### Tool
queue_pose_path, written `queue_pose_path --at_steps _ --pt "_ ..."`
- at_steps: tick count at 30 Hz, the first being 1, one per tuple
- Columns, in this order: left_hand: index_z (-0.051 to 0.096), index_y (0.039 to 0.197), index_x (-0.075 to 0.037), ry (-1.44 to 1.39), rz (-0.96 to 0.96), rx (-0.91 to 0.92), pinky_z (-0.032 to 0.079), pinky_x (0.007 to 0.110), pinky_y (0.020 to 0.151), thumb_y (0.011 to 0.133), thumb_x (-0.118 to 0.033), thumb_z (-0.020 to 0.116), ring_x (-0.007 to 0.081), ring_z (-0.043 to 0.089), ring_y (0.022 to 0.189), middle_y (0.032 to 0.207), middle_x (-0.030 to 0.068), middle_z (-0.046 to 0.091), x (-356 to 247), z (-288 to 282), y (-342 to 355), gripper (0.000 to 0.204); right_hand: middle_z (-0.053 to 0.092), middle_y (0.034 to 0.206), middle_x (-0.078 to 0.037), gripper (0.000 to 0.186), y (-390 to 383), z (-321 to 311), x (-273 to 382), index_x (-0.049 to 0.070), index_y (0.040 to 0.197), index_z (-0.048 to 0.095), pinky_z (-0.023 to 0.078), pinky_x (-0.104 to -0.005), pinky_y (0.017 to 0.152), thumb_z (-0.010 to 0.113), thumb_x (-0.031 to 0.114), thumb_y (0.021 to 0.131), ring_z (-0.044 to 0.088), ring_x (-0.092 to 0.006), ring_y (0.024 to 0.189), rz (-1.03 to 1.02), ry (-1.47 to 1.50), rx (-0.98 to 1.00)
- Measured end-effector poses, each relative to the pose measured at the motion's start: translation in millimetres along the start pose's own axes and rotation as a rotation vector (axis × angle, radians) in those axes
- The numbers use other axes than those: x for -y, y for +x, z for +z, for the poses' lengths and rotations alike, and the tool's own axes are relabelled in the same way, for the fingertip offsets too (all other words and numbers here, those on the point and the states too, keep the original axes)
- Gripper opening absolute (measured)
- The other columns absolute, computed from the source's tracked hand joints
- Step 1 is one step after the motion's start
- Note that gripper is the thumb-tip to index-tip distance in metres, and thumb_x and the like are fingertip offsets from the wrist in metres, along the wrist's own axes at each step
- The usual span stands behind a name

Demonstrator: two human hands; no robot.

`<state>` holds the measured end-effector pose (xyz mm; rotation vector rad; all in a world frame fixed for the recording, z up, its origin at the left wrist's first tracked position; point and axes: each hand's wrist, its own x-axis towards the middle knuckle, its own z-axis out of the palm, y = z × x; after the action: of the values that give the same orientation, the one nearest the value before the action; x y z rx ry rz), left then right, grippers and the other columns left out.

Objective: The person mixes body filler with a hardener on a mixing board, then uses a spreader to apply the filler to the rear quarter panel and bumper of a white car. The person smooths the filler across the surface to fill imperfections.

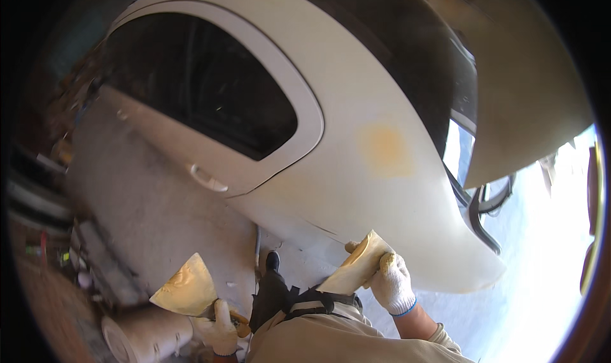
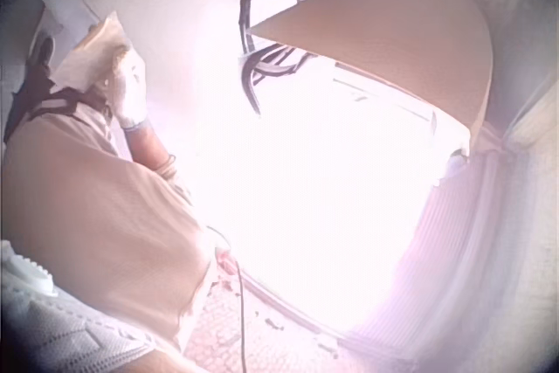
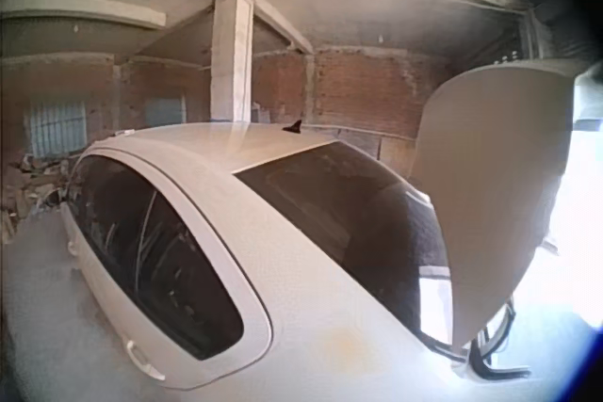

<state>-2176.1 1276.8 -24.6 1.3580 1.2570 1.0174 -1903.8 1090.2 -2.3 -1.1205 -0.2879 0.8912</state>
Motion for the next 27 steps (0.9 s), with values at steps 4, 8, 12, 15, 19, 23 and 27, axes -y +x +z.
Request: queue_pose_path --at_steps 4,8,12,15,19,23,27 --pt "0.056 0.092 -0.002 -0.076 0.082 0.355 0.051 0.032 0.055 0.097 -0.008 0.061 0.0164 0.060 0.059 0.071 0.0088 0.064 -7 -10 108 0.010 0.068 0.111 -0.009 0.056 -17 5 -16 0.002 0.132 0.061 0.056 -0.0332 0.084 0.055 0.052 0.107 0.065 -0.0168 0.095 -0.197 0.052 -0.674" --pt "0.052 0.095 -0.003 -0.119 0.345 0.613 0.052 0.032 0.057 0.100 -0.013 0.062 0.0170 0.057 0.059 0.071 0.0088 0.060 -39 31 196 0.015 0.065 0.120 -0.007 0.037 -23 18 -15 0.002 0.130 0.061 0.053 -0.0335 0.093 0.056 0.032 0.108 0.062 -0.0157 0.107 -0.338 0.260 -1.035" --pt "0.052 0.091 -0.003 -0.270 0.437 0.678 0.049 0.031 0.053 0.101 -0.013 0.061 0.0166 0.054 0.057 0.070 0.0075 0.057 -69 93 233 0.016 0.060 0.132 -0.008 0.042 -15 44 -15 0.001 0.141 0.054 0.048 -0.0372 0.106 0.059 0.014 0.101 0.056 -0.0173 0.121 -0.499 0.261 -1.014" --pt "0.052 0.094 -0.003 -0.322 0.565 0.832 0.047 0.030 0.051 0.102 -0.014 0.059 0.0157 0.052 0.056 0.070 0.0068 0.055 -94 134 242 0.016 0.064 0.126 -0.007 0.048 1 55 -9 -0.002 0.144 0.051 0.049 -0.0369 0.104 0.058 0.002 0.097 0.059 -0.0179 0.115 -0.456 -0.108 -1.118" --pt "0.052 0.093 -0.001 -0.301 0.580 0.827 0.051 0.032 0.052 0.101 -0.016 0.059 0.0177 0.057 0.055 0.067 0.0105 0.059 -128 178 258 0.019 0.066 0.126 -0.014 0.047 41 51 18 0.007 0.131 0.068 0.053 -0.0381 0.097 0.064 -0.005 0.085 0.066 -0.0287 0.111 -0.709 -1.231 -1.035" --pt "0.050 0.101 -0.001 -0.324 0.750 0.881 0.046 0.031 0.049 0.101 -0.015 0.056 0.0188 0.053 0.054 0.067 0.0095 0.055 -168 218 293 0.016 0.064 0.129 -0.009 0.054 86 57 38 0.016 0.133 0.069 0.052 -0.0478 0.101 0.070 0.009 0.079 0.063 -0.0310 0.119 -0.718 -1.500 -0.944" --pt "0.052 0.113 0.002 -0.378 0.713 0.960 0.044 0.030 0.049 0.101 -0.016 0.057 0.0175 0.052 0.057 0.071 0.0080 0.055 -212 256 336 0.022 0.059 0.135 -0.006 0.053 120 57 48 0.023 0.136 0.066 0.050 -0.0493 0.108 0.072 0.017 0.084 0.060 -0.0310 0.125 -0.734 -1.503 -1.015"
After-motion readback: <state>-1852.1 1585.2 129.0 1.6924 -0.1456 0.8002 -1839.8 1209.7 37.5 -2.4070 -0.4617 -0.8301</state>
